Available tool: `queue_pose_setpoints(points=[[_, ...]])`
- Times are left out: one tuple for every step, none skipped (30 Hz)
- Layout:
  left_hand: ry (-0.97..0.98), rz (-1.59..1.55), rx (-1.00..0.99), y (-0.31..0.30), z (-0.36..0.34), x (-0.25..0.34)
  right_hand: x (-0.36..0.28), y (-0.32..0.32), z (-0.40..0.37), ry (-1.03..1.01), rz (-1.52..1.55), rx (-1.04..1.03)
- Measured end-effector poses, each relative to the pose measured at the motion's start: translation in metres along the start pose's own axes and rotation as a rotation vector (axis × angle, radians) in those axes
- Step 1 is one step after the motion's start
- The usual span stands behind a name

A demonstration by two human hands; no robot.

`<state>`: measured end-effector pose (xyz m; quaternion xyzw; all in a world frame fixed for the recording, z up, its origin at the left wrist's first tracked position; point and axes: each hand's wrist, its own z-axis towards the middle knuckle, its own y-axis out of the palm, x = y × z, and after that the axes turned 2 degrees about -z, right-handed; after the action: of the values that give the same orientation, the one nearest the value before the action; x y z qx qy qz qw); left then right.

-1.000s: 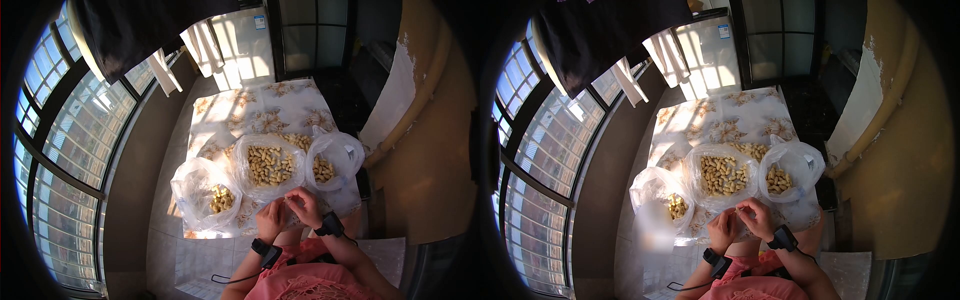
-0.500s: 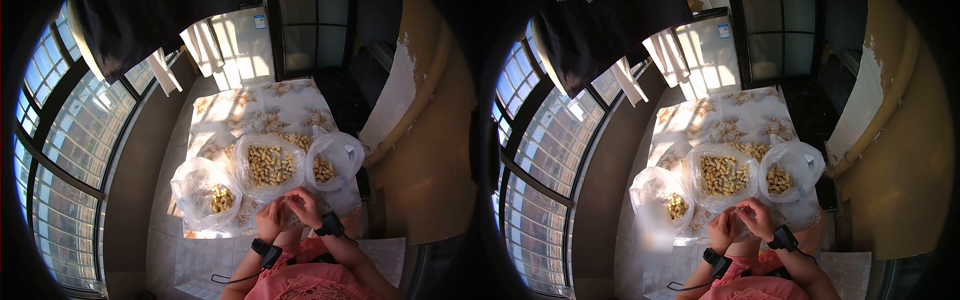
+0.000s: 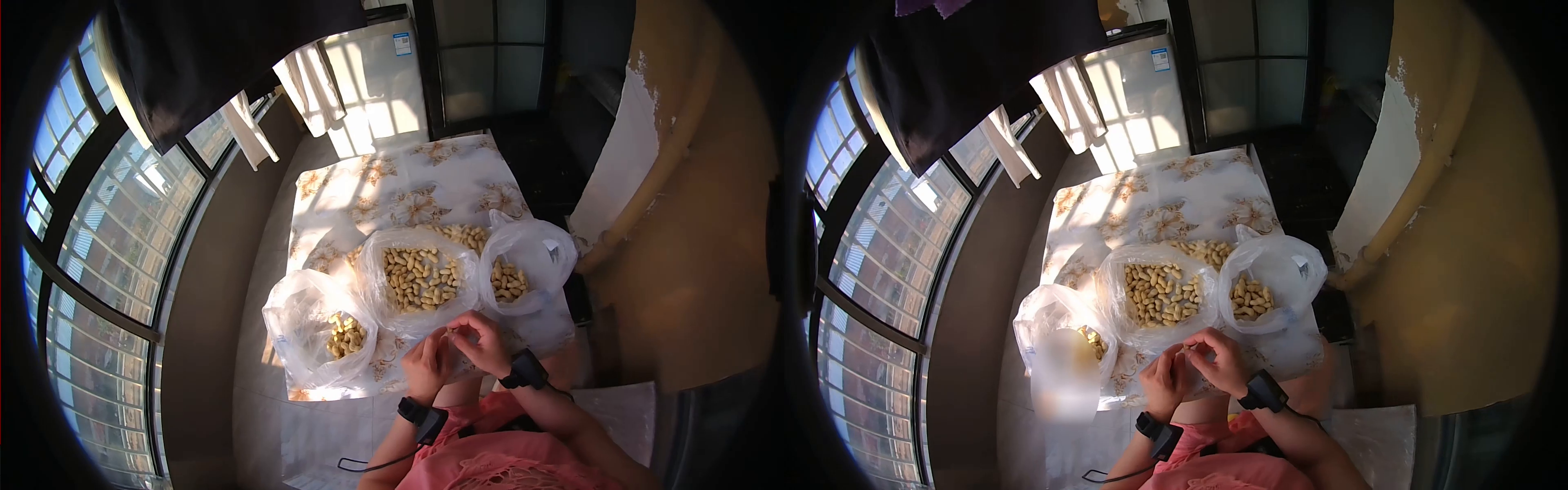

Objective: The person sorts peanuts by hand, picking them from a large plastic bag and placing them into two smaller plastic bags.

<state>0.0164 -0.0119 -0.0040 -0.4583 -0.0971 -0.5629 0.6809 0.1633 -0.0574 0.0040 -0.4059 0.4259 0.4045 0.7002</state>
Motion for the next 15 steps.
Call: queue_pose_setpoints(points=[[-0.003,0.000,0.010,0.000,0.000,0.000,0.003,0.000,0.000,-0.002,0.008,-0.003],[-0.006,0.002,0.020,0.000,0.000,0.001,0.005,0.000,-0.001,-0.004,0.018,-0.007],[-0.007,0.002,0.022,0.001,0.000,0.000,0.005,0.000,-0.001,-0.006,0.011,0.002],[-0.001,-0.005,0.022,0.001,0.000,0.000,0.004,0.000,-0.001,-0.027,0.012,0.002],[0.002,0.010,0.016,0.000,0.000,0.000,0.003,0.000,-0.001,-0.049,0.015,0.001],[0.005,0.027,0.012,0.000,0.001,0.001,0.003,0.000,-0.003,-0.052,0.010,0.007],[0.021,0.033,0.020,-0.001,0.001,0.002,0.002,0.001,-0.004,-0.054,0.037,0.029],[0.030,0.029,0.023,0.000,0.001,0.001,0.000,0.001,-0.003,-0.058,0.066,0.049],[0.031,0.035,0.020,0.001,0.000,0.000,-0.003,0.000,-0.004,-0.087,0.075,0.062],[0.030,0.041,0.017,0.001,0.000,-0.001,-0.011,-0.003,-0.003,-0.094,0.073,0.064],[0.036,0.040,0.020,0.001,0.001,0.000,-0.018,-0.008,-0.002,-0.137,0.019,0.094],[0.027,0.037,0.020,0.000,0.001,0.001,-0.021,-0.013,-0.001,-0.177,-0.035,0.124],[0.019,0.034,0.018,-0.001,0.001,0.002,-0.022,-0.021,0.003,-0.249,-0.092,0.184],[0.023,0.031,0.017,-0.001,0.001,0.002,-0.025,-0.030,0.006,-0.229,-0.109,0.235],[0.028,0.034,0.018,0.000,0.001,0.002,-0.024,-0.038,0.008,-0.209,-0.129,0.300]])
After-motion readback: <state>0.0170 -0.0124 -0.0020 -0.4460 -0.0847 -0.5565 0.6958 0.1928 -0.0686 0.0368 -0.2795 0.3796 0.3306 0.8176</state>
